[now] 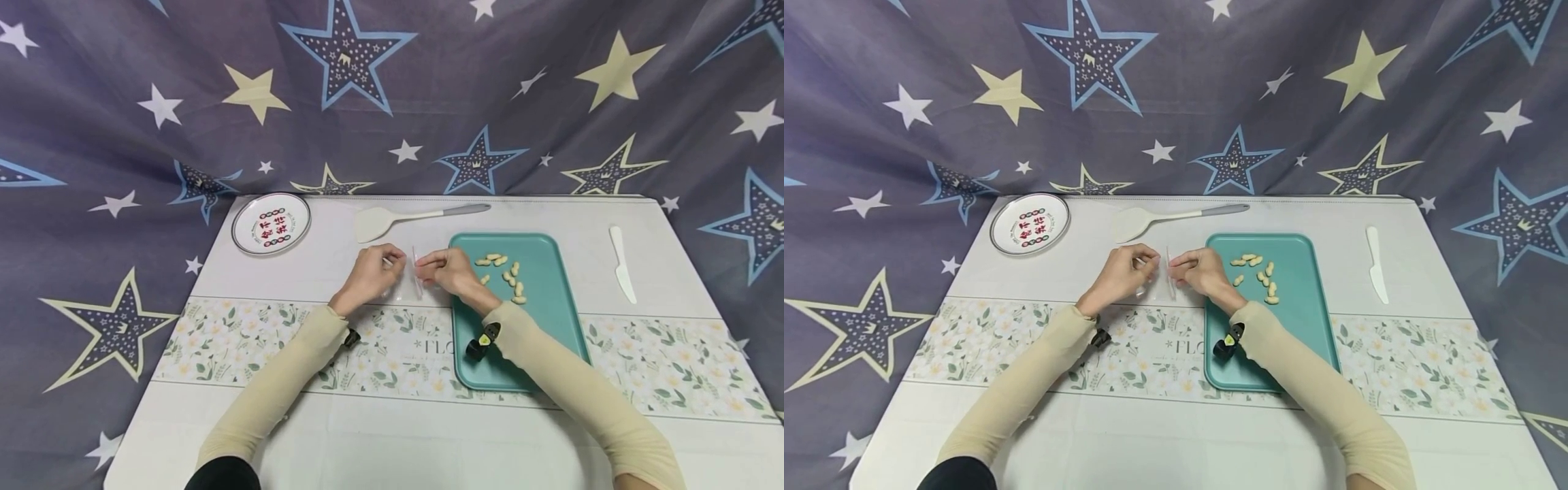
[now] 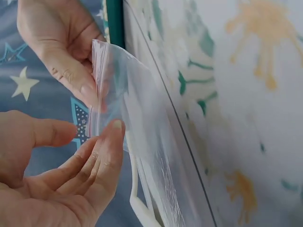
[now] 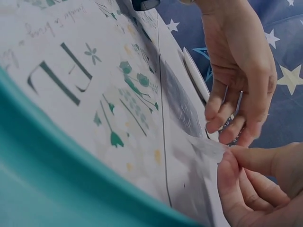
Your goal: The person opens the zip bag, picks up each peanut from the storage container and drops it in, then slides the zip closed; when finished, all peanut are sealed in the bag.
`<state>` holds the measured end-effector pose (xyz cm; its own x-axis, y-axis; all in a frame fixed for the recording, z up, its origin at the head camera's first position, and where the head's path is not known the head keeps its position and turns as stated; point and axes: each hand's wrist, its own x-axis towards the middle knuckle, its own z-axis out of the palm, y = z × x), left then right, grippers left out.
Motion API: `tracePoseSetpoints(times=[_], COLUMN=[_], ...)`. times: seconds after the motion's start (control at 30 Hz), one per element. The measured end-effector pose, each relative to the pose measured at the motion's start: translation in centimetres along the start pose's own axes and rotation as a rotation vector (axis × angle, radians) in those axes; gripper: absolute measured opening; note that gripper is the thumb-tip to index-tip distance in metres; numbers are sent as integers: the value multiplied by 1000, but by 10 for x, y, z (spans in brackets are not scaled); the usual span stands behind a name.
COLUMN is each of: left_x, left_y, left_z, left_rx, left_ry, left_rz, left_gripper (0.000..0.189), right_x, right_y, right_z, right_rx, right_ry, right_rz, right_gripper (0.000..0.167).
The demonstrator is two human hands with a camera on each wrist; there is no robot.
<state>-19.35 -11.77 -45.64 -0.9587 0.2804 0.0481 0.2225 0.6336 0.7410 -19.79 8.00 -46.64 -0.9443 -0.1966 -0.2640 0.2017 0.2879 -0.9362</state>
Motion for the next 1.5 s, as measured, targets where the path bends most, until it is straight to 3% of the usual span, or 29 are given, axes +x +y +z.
tracePoseSetpoints(times=[0.23,0.4,0.6,0.87,1.27,1.5], left_x=[1,0,2,1,-1,-1], left_y=[1,1,2,6,5,6], left_z=[0,2,2,2,4,6], left_rx=[-133,-175,-199,-150,-214,-224], left_ry=[-18,-42,-44,-21,4,-4], left_rz=[-31,-41,-47,-52,-114,-188], left_gripper=[23,19,15,15,14,11], right_x=[-5,-7,-7,-8,-11,-11], right_y=[-1,0,2,4,5,5], right_z=[1,2,4,7,8,7], right_rx=[-19,-11,-12,-42,60,60], right_ry=[-8,-14,1,1,-17,-28], right_rz=[-23,-41,-69,-97,-92,-103], right_gripper=[21,22,19,17,19,21])
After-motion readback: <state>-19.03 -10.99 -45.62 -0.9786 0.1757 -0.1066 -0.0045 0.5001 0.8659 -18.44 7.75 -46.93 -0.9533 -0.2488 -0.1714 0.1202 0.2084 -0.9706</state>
